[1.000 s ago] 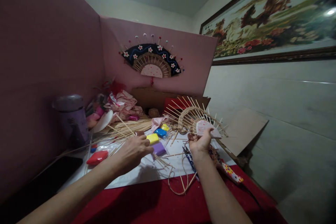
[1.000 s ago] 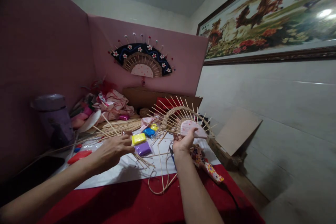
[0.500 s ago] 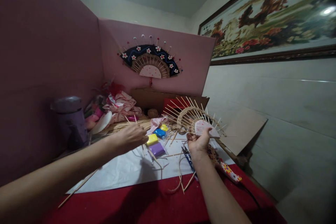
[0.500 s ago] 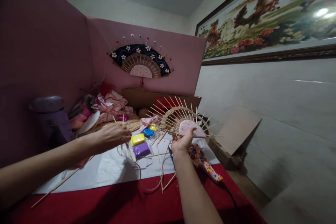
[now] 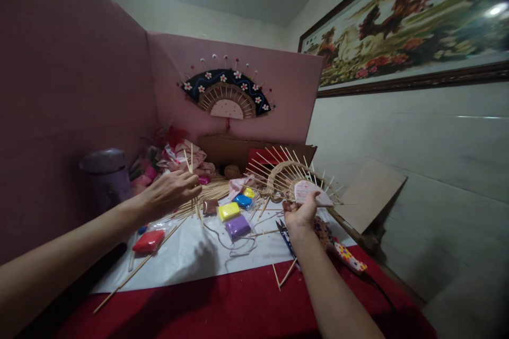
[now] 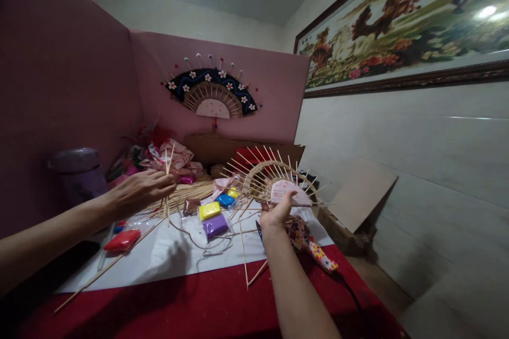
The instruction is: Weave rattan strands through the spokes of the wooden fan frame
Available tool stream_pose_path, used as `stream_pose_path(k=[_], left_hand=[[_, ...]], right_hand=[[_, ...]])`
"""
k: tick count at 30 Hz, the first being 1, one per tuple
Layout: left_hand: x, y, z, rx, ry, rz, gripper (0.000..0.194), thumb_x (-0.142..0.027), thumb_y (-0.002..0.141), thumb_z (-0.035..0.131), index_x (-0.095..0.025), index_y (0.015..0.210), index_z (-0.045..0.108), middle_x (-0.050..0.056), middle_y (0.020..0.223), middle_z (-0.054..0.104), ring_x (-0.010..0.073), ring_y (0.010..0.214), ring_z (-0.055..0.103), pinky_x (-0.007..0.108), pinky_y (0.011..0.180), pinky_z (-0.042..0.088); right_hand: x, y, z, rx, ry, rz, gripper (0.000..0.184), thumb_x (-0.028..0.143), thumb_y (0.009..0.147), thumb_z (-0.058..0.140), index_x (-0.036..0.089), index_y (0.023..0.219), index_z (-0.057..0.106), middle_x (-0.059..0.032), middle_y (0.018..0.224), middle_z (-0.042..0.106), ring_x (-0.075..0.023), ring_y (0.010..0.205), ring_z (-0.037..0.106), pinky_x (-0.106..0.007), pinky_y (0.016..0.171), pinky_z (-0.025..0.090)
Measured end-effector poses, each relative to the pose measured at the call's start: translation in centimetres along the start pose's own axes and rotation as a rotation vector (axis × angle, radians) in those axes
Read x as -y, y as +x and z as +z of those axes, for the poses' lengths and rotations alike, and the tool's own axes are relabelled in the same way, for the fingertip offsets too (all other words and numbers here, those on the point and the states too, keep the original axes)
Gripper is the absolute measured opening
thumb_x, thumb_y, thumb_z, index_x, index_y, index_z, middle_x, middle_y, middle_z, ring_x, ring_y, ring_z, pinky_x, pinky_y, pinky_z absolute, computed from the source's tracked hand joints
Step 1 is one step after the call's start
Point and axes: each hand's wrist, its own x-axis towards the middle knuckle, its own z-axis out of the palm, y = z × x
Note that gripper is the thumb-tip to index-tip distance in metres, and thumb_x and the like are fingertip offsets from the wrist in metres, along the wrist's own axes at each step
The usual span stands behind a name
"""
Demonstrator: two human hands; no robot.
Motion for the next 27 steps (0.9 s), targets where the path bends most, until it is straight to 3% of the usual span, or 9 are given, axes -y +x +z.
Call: stream_pose_path(k=[1,3,7,12,15,17,21,23,27], left_hand=[[-0.1,0.4,-0.5,0.013,0.073,0.068,0.022,-0.009,0.083,0.042,-0.019,0.093,0.058,0.006,0.092,0.058,0.0186,0.081,0.050,0.033,0.075,0.037],[-0.1,1.2,-1.5,0.004,0.174,0.073,0.023,-0.009,0.084,0.038,-0.016,0.095,0.057,0.009,0.091,0.058,0.0210,0.082,0.050,0.035,0.074,0.038],[0.3,2.6,-3.2,-0.146,0.140,-0.176,0.020,-0.009,0.081,0.040,-0.013,0.092,0.056,0.009,0.086,0.059,0.0207,0.081,0.052,0.032,0.070,0.038],[1.7,3.7,-4.1,-0.448,-0.144,-0.589,0.021,-0.013,0.085,0.035,-0.011,0.088,0.056,0.004,0.072,0.059,0.0121,0.064,0.052,0.023,0.059,0.036],[3.1,4.0,-4.4,-0.544,-0.331,-0.659,0.026,-0.022,0.088,0.034,-0.009,0.086,0.057,0.001,0.066,0.057,0.0086,0.058,0.050,0.019,0.055,0.035],[4.1,4.0,-4.4,-0.473,-0.325,-0.564,0.024,-0.018,0.086,0.037,-0.009,0.088,0.059,0.002,0.072,0.059,0.0084,0.062,0.051,0.018,0.059,0.036],[5.6,3.5,-4.2,-0.111,-0.053,-0.161,0.026,-0.005,0.081,0.039,-0.013,0.091,0.062,0.004,0.094,0.059,0.0113,0.081,0.050,0.023,0.077,0.036],[5.8,3.3,-3.8,0.025,0.108,-0.053,0.026,-0.006,0.083,0.038,-0.013,0.092,0.062,0.005,0.097,0.057,0.0128,0.082,0.047,0.027,0.080,0.035],[5.8,3.0,-3.5,0.034,0.281,-0.053,0.026,-0.011,0.087,0.035,-0.009,0.093,0.060,0.009,0.103,0.052,0.0152,0.086,0.043,0.032,0.084,0.034]], right_hand=[[0.0,0.1,-0.1,0.001,0.011,-0.002,0.050,0.061,0.079,0.031,0.021,0.097,0.056,-0.0032,0.075,0.068,-0.0118,0.045,0.053,-0.018,0.031,0.020],[0.0,0.3,-0.2,-0.002,0.026,-0.005,0.049,0.060,0.079,0.032,0.020,0.095,0.056,-0.0031,0.072,0.067,-0.0116,0.044,0.052,-0.018,0.031,0.019],[0.0,0.4,-0.5,0.005,0.000,-0.024,0.047,0.060,0.079,0.032,0.020,0.090,0.056,-0.0015,0.068,0.066,-0.0097,0.040,0.048,-0.018,0.032,0.020],[0.0,0.3,-0.5,-0.078,-0.026,-0.027,0.044,0.059,0.079,0.032,0.022,0.088,0.054,0.0007,0.067,0.065,-0.0091,0.040,0.047,-0.018,0.033,0.024],[-0.1,0.6,-0.6,-0.108,-0.028,-0.040,0.045,0.061,0.078,0.033,0.021,0.086,0.053,0.0014,0.064,0.064,-0.0085,0.037,0.043,-0.018,0.033,0.022],[0.0,0.8,-0.6,-0.151,-0.021,-0.049,0.046,0.063,0.076,0.035,0.022,0.085,0.053,0.0024,0.060,0.061,-0.0084,0.036,0.041,-0.018,0.032,0.021],[0.6,1.1,-0.7,-0.250,-0.034,-0.113,0.046,0.063,0.075,0.034,0.024,0.090,0.051,0.0025,0.064,0.061,-0.0097,0.038,0.041,-0.019,0.032,0.023],[0.9,1.0,-0.6,-0.236,-0.049,-0.138,0.046,0.062,0.076,0.030,0.024,0.093,0.051,0.0010,0.070,0.063,-0.0106,0.040,0.044,-0.019,0.032,0.023],[1.4,1.0,-0.5,-0.250,-0.052,-0.161,0.048,0.062,0.077,0.028,0.024,0.095,0.051,-0.0018,0.076,0.064,-0.0116,0.045,0.048,-0.020,0.031,0.021]])
